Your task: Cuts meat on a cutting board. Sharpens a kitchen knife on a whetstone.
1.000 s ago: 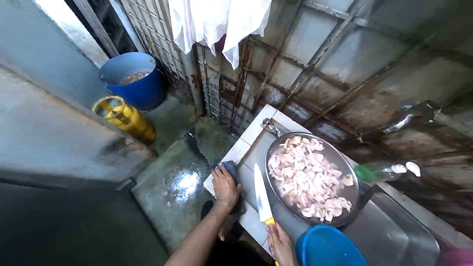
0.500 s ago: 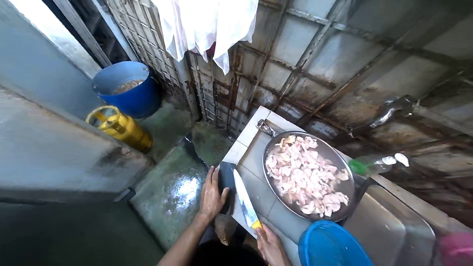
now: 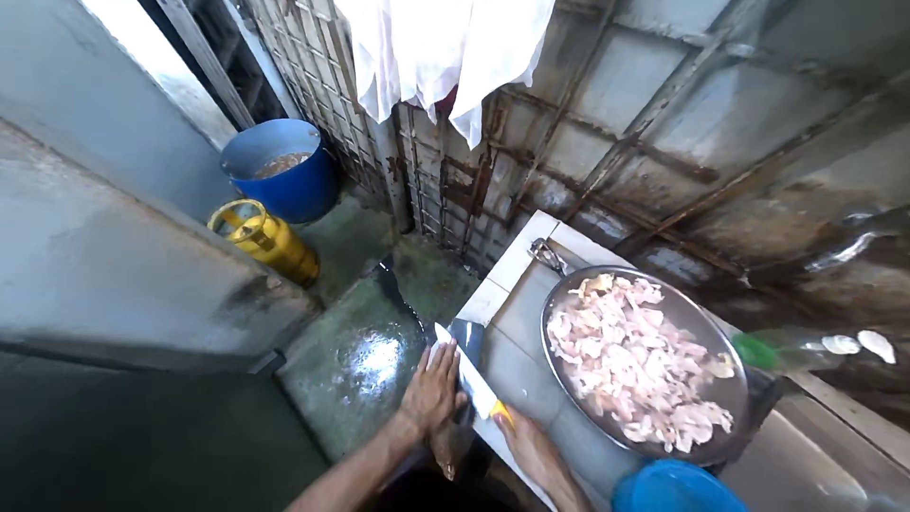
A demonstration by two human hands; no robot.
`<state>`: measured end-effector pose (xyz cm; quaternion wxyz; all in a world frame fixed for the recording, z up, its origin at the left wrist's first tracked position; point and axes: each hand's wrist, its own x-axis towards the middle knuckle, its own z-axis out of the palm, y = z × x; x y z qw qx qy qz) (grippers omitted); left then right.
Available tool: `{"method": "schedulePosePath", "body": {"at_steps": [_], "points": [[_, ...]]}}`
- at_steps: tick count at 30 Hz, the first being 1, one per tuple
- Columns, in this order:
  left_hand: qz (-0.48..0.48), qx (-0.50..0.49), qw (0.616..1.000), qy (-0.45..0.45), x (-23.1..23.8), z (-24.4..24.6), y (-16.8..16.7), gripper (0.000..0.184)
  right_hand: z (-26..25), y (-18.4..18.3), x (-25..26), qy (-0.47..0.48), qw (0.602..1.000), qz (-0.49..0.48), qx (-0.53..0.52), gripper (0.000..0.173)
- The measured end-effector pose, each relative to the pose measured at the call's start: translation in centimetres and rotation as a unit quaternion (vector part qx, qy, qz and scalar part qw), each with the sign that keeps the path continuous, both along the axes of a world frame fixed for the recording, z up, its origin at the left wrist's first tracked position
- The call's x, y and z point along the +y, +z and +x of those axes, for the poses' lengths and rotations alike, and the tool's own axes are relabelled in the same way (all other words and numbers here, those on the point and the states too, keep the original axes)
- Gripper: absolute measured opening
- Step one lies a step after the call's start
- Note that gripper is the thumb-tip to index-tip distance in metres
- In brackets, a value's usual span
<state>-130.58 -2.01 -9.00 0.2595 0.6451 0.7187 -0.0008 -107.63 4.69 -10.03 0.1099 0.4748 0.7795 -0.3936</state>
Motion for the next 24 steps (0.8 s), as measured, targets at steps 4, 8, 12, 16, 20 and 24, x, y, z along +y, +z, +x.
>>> {"method": "schedulePosePath", "body": {"at_steps": [4,8,12,16,20,24], "points": [[-0.042,0.008,0.998,-0.042,3.1,-3.0,0.6,0.073,-2.5,-0.1,1.8,-0.012,1.000,0.018,-0.003,0.048],[0.023,-0.023,0.999,-0.019,-2.7,2.4,-0.7,0.083,2.8,0.9,-2.5,-0.020,0.999,-0.031,-0.006,0.046],[0.061,-0.039,0.997,-0.023,-5.4,5.6,-1.4,0.080,6.8,0.3,-4.7,-0.009,1.000,-0.019,0.003,0.048],[-0.020,-0.044,0.998,-0.034,1.7,0.1,1.0,0.071,0.6,1.2,0.4,-0.020,0.999,0.018,-0.040,0.045],[0.013,0.011,0.999,-0.050,6.1,-2.5,-0.1,0.070,-2.9,0.8,3.9,-0.038,0.998,0.037,-0.037,0.049],[0.014,-0.027,0.998,-0.046,1.4,1.0,-0.5,0.076,1.8,0.7,0.4,-0.031,0.999,0.004,-0.018,0.046]]}}
